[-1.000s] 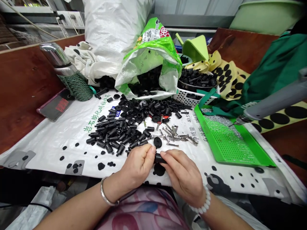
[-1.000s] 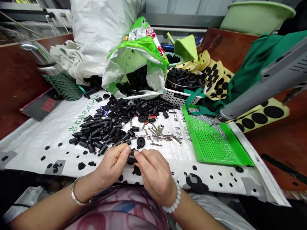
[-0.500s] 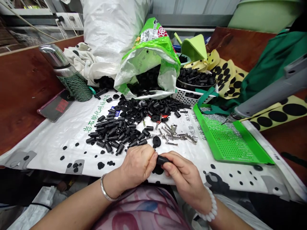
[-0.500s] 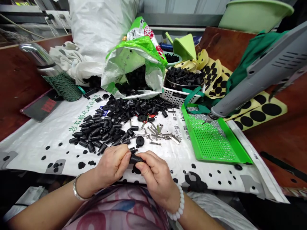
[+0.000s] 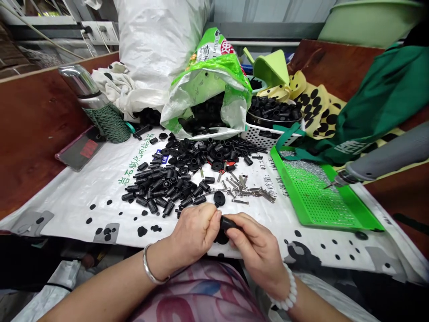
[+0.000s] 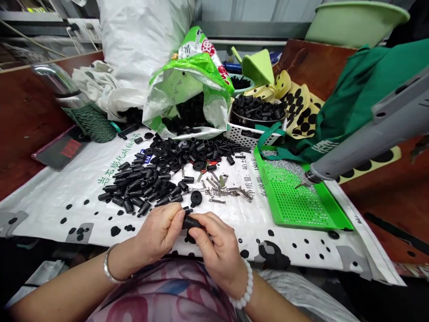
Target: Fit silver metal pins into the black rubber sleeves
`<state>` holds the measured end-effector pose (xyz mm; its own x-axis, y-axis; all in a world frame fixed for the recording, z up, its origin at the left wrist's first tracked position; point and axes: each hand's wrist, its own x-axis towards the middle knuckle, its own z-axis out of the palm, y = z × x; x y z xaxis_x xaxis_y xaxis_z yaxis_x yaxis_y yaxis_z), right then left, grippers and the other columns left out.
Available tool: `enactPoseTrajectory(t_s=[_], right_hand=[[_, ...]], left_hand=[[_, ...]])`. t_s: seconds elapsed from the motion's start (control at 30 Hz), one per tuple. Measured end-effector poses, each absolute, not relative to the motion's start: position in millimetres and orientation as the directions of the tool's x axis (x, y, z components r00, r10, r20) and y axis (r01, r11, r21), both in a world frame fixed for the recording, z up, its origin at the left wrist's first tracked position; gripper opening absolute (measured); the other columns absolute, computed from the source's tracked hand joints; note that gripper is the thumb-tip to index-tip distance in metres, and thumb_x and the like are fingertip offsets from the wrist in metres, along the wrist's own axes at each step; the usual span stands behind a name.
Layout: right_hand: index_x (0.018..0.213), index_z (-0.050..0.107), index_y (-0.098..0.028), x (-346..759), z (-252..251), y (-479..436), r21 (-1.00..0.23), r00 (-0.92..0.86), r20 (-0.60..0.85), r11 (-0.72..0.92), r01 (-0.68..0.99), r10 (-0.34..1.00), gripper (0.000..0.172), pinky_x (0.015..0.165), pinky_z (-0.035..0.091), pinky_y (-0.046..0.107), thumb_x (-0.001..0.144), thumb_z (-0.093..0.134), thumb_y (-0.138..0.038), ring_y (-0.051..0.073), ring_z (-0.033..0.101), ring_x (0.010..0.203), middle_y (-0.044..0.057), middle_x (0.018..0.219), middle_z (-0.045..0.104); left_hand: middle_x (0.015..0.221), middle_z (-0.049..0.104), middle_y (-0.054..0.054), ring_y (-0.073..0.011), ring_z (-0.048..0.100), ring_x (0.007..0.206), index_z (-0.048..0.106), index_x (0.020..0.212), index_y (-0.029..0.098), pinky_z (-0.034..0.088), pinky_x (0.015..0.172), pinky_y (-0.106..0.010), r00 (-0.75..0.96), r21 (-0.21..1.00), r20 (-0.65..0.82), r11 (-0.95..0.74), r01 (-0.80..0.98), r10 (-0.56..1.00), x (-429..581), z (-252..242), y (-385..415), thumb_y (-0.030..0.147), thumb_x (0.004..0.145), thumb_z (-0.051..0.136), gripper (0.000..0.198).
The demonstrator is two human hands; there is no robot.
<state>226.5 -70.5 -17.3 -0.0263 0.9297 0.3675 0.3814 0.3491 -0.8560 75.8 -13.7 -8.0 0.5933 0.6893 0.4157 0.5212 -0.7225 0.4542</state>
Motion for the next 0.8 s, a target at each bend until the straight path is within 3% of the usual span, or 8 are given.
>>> enactPoseTrajectory(t_s=[0.17, 0.33, 0.5, 0.67, 0.8], right_hand=[[0.092, 0.06, -0.015, 222.6, -23.7, -73.0, -0.984, -0.01, 0.077, 0.078, 0.161, 0.997, 0.021, 0.046, 0.044, 0.021, 0.086, 0.048, -0.031, 0.008, 0.049, 0.047, -0.001, 0.062, 0.053], [0.087, 0.062, -0.015, 222.0, -19.2, -72.0, -0.992, -0.047, -0.127, -0.126, 0.014, 0.991, 0.026, 0.042, 0.04, 0.018, 0.084, 0.051, -0.037, 0.006, 0.045, 0.044, -0.002, 0.058, 0.052], [0.092, 0.063, -0.016, 229.0, -6.7, -63.2, -0.99, -0.073, -0.139, -0.136, 0.038, 0.988, 0.023, 0.046, 0.042, 0.018, 0.08, 0.057, -0.034, 0.007, 0.047, 0.049, -0.001, 0.063, 0.057], [0.094, 0.063, -0.014, 239.3, -10.3, -53.7, -0.991, 0.074, -0.129, -0.13, 0.017, 0.989, 0.029, 0.042, 0.043, 0.02, 0.074, 0.063, -0.035, 0.007, 0.049, 0.045, 0.002, 0.063, 0.062], [0.094, 0.064, -0.014, 241.1, -15.2, -53.2, -0.994, 0.144, -0.069, -0.081, 0.079, 0.987, 0.029, 0.042, 0.046, 0.022, 0.074, 0.064, -0.035, 0.009, 0.051, 0.046, 0.003, 0.064, 0.064]], left_hand=[[0.056, 0.047, 0.001, -0.0123, 0.042, 0.05, 0.041, 0.065, 0.019, 0.031, 0.049, -0.026, 0.606, 0.404, 0.426, -0.74, 0.538, 0.673, 72.8, -13.5, -14.8, 0.02, 0.09, 0.026, 0.029], [0.055, 0.046, 0.001, -0.0121, 0.042, 0.049, 0.042, 0.064, 0.019, 0.031, 0.049, -0.026, 0.619, 0.414, 0.413, -0.743, 0.525, 0.668, 71.1, -14.8, -13.3, 0.021, 0.091, 0.026, 0.031], [0.06, 0.051, 0.0, -0.0119, 0.046, 0.054, 0.048, 0.07, 0.018, 0.034, 0.052, -0.025, 0.612, 0.536, 0.314, -0.667, 0.517, 0.726, 68.4, -8.1, -7.5, 0.024, 0.092, 0.028, 0.031], [0.077, 0.061, -0.003, -0.0126, 0.055, 0.068, 0.055, 0.089, 0.017, 0.042, 0.063, -0.025, 0.541, 0.659, 0.309, -0.586, 0.472, 0.782, 59.5, -4.0, -2.2, 0.025, 0.091, 0.034, 0.023], [0.071, 0.059, -0.001, -0.0112, 0.053, 0.061, 0.056, 0.089, 0.017, 0.043, 0.059, -0.023, 0.471, 0.715, 0.308, -0.528, 0.459, 0.827, 57.5, -5.3, -2.0, 0.027, 0.087, 0.043, 0.016]])
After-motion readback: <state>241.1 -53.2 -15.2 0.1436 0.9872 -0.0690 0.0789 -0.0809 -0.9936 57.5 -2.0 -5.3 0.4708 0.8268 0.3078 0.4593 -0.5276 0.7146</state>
